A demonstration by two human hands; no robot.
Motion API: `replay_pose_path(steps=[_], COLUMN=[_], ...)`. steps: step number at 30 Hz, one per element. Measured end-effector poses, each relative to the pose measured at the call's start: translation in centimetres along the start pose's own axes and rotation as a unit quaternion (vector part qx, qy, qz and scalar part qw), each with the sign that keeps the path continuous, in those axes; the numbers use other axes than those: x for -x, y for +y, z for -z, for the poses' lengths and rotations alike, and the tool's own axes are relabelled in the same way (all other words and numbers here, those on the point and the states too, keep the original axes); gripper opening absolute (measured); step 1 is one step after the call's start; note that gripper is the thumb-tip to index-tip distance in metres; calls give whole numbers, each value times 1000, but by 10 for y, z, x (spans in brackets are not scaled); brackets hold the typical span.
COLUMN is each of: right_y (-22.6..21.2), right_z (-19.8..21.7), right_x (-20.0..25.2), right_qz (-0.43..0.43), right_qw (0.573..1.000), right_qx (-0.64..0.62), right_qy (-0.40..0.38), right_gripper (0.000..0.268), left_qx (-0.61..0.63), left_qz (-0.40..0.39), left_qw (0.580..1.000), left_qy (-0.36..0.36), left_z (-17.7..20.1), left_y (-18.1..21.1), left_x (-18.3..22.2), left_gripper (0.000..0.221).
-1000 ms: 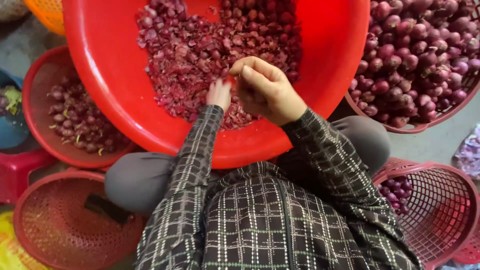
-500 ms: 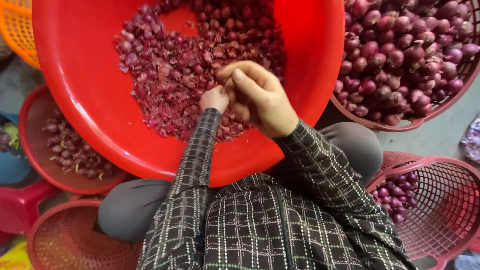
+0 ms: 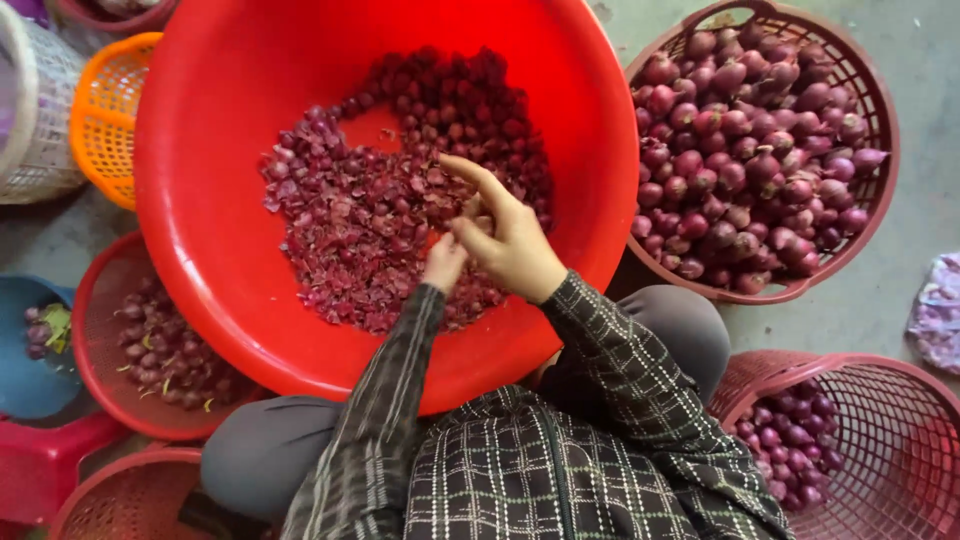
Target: Sorting and peeling small red onions (shallots) by hand in a farm processing area.
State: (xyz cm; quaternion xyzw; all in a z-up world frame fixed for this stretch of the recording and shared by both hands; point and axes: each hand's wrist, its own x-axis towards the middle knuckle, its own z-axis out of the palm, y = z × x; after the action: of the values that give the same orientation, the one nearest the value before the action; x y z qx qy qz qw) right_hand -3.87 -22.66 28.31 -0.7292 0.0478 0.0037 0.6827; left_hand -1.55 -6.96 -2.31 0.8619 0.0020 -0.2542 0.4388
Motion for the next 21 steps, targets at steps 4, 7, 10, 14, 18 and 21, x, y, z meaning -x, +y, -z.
replay_pose_path(steps=[4,7,10,14,18,21], right_y=[-14,-15,-3,10,18,36], right_z=[-2,-12,-25,-38,-42,-53], right_x=[5,11,14,14,6,5], right_qz=[64,75,40,-195,-266,-264], right_qw=[988,982,984,960,938,950], right_qx=[140,152,119,-192,-222,-163], right_qy=[-7,-87,-124,-57,-20,-1], right_gripper=[49,55,49,32,39,33], left_qx=[411,409,362,442,473,355], left_qz=[11,-10,-38,13,-74,-154], left_qw=[909,904,921,895,875,922], left_qy=[-67,-127,-137,-64,-66,-9], left_z=[110,149,174,190,185,172], left_y=[135,144,170,203,170,142], left_x=[95,113,139,172,153,138], left_gripper=[25,19,33,66,27,40])
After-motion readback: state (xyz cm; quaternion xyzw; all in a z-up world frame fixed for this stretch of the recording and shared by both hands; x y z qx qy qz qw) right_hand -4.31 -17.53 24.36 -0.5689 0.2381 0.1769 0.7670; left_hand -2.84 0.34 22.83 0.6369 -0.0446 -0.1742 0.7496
